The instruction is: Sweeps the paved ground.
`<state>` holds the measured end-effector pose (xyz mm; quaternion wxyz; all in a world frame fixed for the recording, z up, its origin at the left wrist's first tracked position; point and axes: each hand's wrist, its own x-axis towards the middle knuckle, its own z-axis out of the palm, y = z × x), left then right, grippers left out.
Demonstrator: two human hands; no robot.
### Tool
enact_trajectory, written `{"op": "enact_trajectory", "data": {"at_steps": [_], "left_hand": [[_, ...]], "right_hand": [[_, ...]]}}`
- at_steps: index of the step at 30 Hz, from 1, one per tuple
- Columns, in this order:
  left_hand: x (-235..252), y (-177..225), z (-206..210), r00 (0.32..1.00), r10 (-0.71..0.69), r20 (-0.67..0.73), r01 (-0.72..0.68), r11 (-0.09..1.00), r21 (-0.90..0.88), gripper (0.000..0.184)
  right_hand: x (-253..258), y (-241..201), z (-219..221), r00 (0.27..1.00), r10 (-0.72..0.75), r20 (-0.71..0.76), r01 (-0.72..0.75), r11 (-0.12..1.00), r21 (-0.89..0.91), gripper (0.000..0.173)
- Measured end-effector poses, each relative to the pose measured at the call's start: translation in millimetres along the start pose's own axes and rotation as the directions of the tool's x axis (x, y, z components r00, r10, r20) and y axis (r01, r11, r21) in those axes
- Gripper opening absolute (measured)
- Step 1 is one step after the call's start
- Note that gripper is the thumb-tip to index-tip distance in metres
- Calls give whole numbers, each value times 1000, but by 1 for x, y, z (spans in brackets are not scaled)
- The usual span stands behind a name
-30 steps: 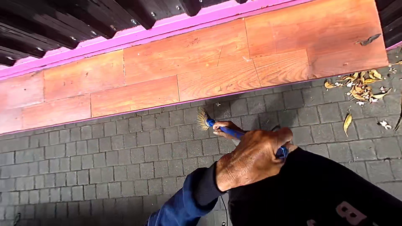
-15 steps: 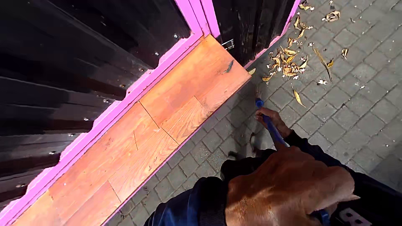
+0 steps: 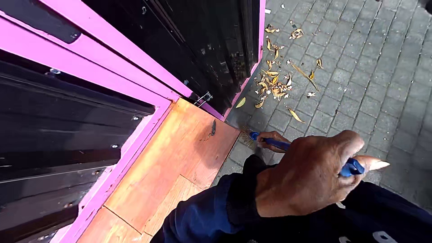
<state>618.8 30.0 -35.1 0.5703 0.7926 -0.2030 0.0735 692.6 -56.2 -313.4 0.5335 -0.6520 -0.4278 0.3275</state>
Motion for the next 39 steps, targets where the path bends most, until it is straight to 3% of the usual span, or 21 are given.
{"op": "enact_trajectory", "data": {"at_steps": [5, 8, 14, 16, 18, 19, 21, 22, 24, 25, 28, 32, 36, 39], "left_hand": [[38, -32, -37, 992, 126, -22, -128, 988, -87, 15], [60, -30, -53, 981, 191, -15, -192, 978, -84, 13], [139, -40, -66, 994, 93, 54, -95, 995, 26, 20], [170, -58, -63, 999, -1, 49, -3, 996, 86, 18], [203, -87, -55, 991, -122, 53, 114, 986, 124, 16], [218, -105, -49, 984, -170, 52, 162, 979, 126, 16], [242, -137, -35, 966, -242, 87, 232, 966, 117, 18], [250, -146, -26, 964, -243, 106, 232, 967, 101, 19], [269, -154, -9, 975, -169, 145, 161, 985, 64, 22], [278, -151, -2, 980, -114, 163, 108, 993, 44, 22], [310, -132, 9, 983, 44, 177, -36, 998, -46, 18], [341, -110, 8, 984, 71, 164, -59, 995, -77, 21], [369, -107, 10, 975, 19, 220, -18, 1000, -7, 24], [380, -116, 6, 953, -11, 303, 11, 1000, 0, 23]], "right_hand": [[41, 7, -81, 941, 199, -273, -251, 953, -169, 22], [58, -2, -105, 928, 185, -325, -264, 940, -217, 17], [97, 1, -110, 992, 62, -106, -62, 998, 0, 22], [117, -32, -118, 974, 228, 21, -228, 973, 22, 20], [146, -68, -134, 850, 502, 157, -493, 865, -95, 24], [155, -60, -141, 817, 554, 159, -543, 832, -110, 25], [152, -5, -152, 887, 461, 12, -461, 886, 58, 21], [143, 29, -163, 936, 340, -91, -322, 932, 168, 19], [128, 78, -195, 946, 172, -273, -106, 965, 239, 19], [120, 86, -214, 933, 169, -318, -102, 971, 216, 18], [98, 75, -271, 892, 201, -406, -167, 979, 119, 15], [81, 62, -319, 919, 159, -362, -149, 987, 56, 19], [83, 51, -309, 947, 100, -306, -43, 982, 186, 21], [98, 49, -288, 909, 90, -408, 35, 957, 288, 17]]}}
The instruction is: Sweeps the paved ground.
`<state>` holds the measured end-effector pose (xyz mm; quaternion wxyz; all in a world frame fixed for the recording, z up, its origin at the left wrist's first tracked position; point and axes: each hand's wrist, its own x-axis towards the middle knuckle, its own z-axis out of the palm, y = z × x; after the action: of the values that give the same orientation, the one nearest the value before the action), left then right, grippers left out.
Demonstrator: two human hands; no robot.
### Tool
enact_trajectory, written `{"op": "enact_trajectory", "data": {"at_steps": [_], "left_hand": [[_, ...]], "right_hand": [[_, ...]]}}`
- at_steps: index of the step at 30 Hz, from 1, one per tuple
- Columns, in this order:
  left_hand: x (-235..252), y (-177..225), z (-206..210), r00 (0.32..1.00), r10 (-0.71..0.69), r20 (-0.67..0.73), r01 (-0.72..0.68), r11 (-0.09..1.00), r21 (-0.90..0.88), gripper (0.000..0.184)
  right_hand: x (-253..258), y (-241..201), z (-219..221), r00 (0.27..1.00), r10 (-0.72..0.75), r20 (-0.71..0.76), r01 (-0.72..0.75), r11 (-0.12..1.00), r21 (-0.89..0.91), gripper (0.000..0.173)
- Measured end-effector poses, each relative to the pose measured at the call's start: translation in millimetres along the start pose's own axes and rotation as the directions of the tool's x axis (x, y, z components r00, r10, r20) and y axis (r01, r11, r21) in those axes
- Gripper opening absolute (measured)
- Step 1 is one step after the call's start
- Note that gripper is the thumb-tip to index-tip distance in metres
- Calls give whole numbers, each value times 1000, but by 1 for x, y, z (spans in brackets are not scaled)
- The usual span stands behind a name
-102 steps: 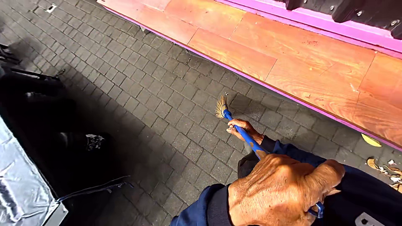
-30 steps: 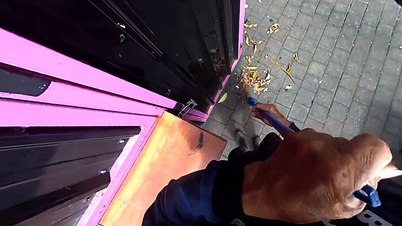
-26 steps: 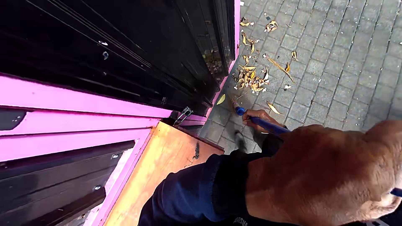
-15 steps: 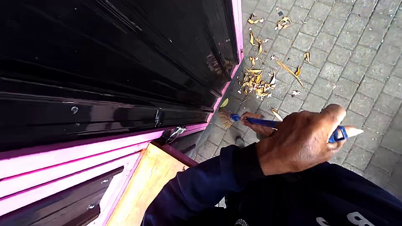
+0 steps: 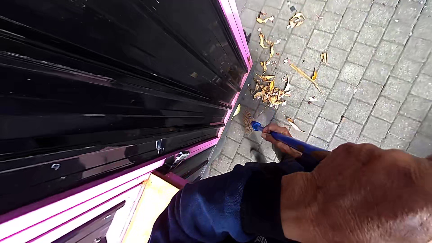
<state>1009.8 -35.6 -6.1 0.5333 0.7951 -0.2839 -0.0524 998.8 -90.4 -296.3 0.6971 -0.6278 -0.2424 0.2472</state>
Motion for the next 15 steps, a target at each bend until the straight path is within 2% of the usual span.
{"op": "enact_trajectory", "data": {"at_steps": [5, 7, 9, 12, 15], "left_hand": [[-8, -13, -10, 994, 62, 91, -63, 998, 13, 22], [-7, -28, -14, 978, 88, 187, -94, 995, 25, 22], [-10, -50, -16, 970, 65, 236, -59, 998, -29, 21], [-19, -67, -21, 985, -36, 171, 57, 991, -121, 22], [-37, -50, -26, 996, -17, 85, 29, 989, -144, 20]], "right_hand": [[28, 2, 10, 990, 17, -137, -34, 992, -124, 15], [42, 15, 12, 982, 3, -187, -34, 987, -159, 15], [43, 36, 21, 979, 37, -199, -69, 986, -153, 15], [26, 64, 32, 993, 84, -86, -95, 988, -122, 19], [2, 38, 41, 989, 144, -24, -145, 984, -103, 22]]}}
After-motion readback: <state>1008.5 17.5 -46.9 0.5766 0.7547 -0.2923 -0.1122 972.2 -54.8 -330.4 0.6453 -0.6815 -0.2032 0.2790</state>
